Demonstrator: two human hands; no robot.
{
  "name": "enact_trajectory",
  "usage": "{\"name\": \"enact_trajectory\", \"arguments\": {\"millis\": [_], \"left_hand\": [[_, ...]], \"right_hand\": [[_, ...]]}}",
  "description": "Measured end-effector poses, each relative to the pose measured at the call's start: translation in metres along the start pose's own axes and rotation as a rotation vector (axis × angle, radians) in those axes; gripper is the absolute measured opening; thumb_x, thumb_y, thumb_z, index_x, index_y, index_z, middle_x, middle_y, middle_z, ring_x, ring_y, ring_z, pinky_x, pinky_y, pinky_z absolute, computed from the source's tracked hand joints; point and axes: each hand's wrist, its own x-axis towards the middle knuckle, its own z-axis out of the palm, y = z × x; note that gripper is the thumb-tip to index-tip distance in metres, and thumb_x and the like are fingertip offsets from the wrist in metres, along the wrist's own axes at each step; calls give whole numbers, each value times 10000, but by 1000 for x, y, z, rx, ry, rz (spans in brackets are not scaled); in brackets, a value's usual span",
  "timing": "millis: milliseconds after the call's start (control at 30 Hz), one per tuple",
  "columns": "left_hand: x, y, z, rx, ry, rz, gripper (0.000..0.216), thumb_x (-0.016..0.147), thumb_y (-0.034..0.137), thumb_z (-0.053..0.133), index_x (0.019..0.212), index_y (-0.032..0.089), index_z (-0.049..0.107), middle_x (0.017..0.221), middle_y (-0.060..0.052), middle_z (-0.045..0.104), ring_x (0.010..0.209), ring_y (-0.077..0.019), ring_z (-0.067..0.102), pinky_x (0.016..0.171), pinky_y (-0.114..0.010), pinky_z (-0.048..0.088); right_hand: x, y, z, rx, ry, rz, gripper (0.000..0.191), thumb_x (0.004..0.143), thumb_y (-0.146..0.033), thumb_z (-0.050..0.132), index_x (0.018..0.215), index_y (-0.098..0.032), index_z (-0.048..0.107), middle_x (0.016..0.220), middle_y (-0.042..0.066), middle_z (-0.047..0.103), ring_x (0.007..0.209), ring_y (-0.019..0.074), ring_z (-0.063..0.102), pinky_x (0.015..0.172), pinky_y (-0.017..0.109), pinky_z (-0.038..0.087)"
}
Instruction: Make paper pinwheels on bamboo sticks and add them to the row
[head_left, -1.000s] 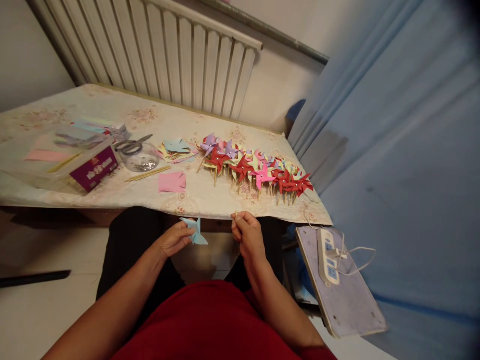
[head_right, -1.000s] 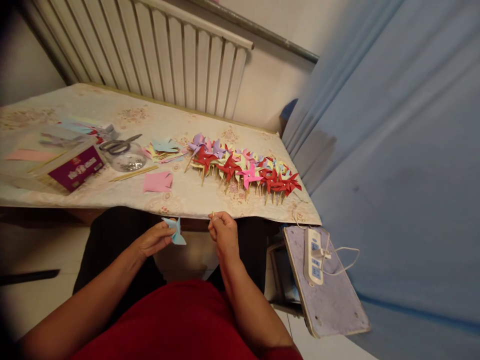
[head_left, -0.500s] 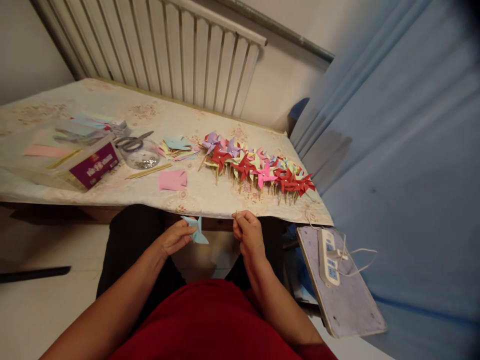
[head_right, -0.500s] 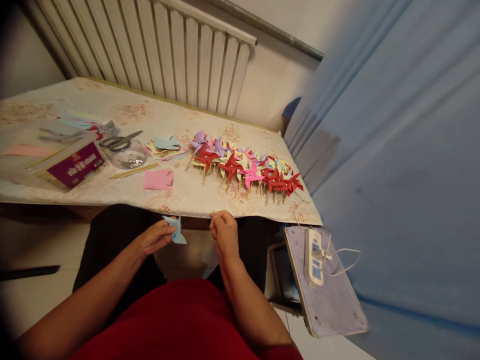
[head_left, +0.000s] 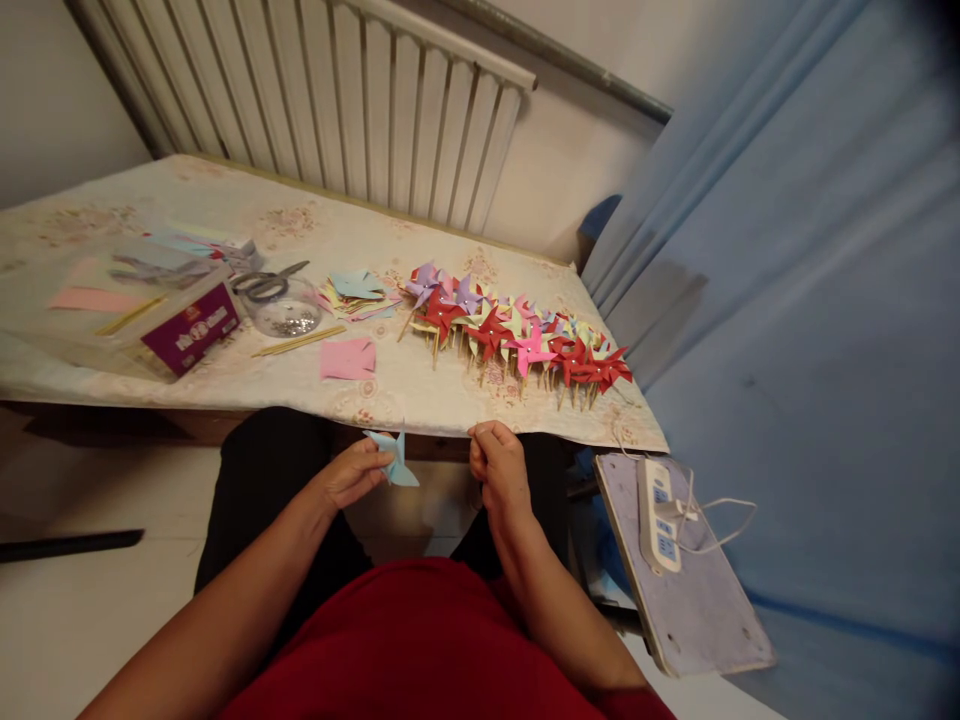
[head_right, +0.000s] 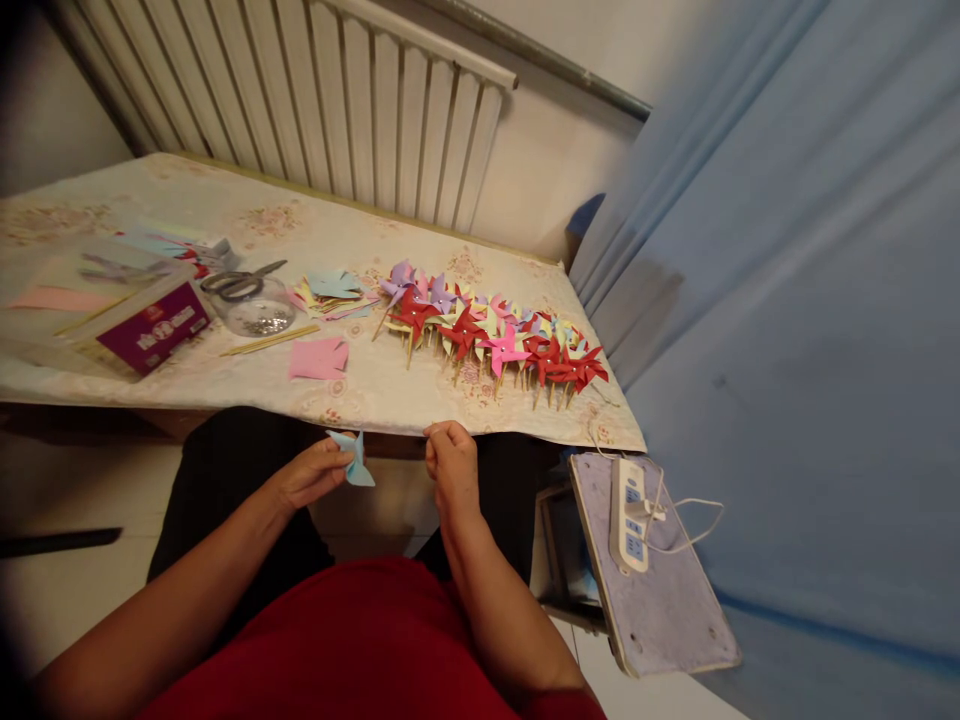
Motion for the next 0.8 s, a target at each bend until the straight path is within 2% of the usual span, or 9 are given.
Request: {"name": "enact_trajectory", "arguments": {"millis": [133, 333, 467, 800], "left_hand": [[8, 9, -2, 15, -3, 1, 237, 644, 199, 824, 824, 108, 699, 721, -64, 713, 645, -149, 670, 695, -272, 561], [32, 39, -7, 28, 6, 54, 224, 624, 194, 837, 768, 109, 689, 669, -47, 688, 609, -140, 655, 677, -266, 565], [45, 53, -12, 42, 19, 62, 251, 592, 206, 854, 758, 115, 690, 685, -47, 692, 604, -133, 647, 672, -257, 565], [57, 50, -25, -18, 66, 136, 295, 613, 194, 837, 860, 106, 704, 749, -67, 720, 659, -159, 670, 686, -269, 559]], "right_hand": [[0, 1, -2, -1, -6, -1, 188, 711, -362, 632, 720, -189, 560, 430, -109, 394, 344, 31, 196, 363, 196, 102], [5, 8, -5, -22, -9, 26, 196, 696, -360, 632, 761, -182, 581, 455, -105, 434, 332, 26, 202, 355, 192, 108], [13, 12, -5, -51, 9, 27, 208, 711, -384, 626, 725, -185, 567, 432, -110, 405, 331, 30, 206, 350, 187, 110], [36, 16, 14, -60, 1, 51, 200, 681, -371, 621, 734, -186, 566, 418, -111, 408, 329, 29, 204, 352, 178, 100]]}}
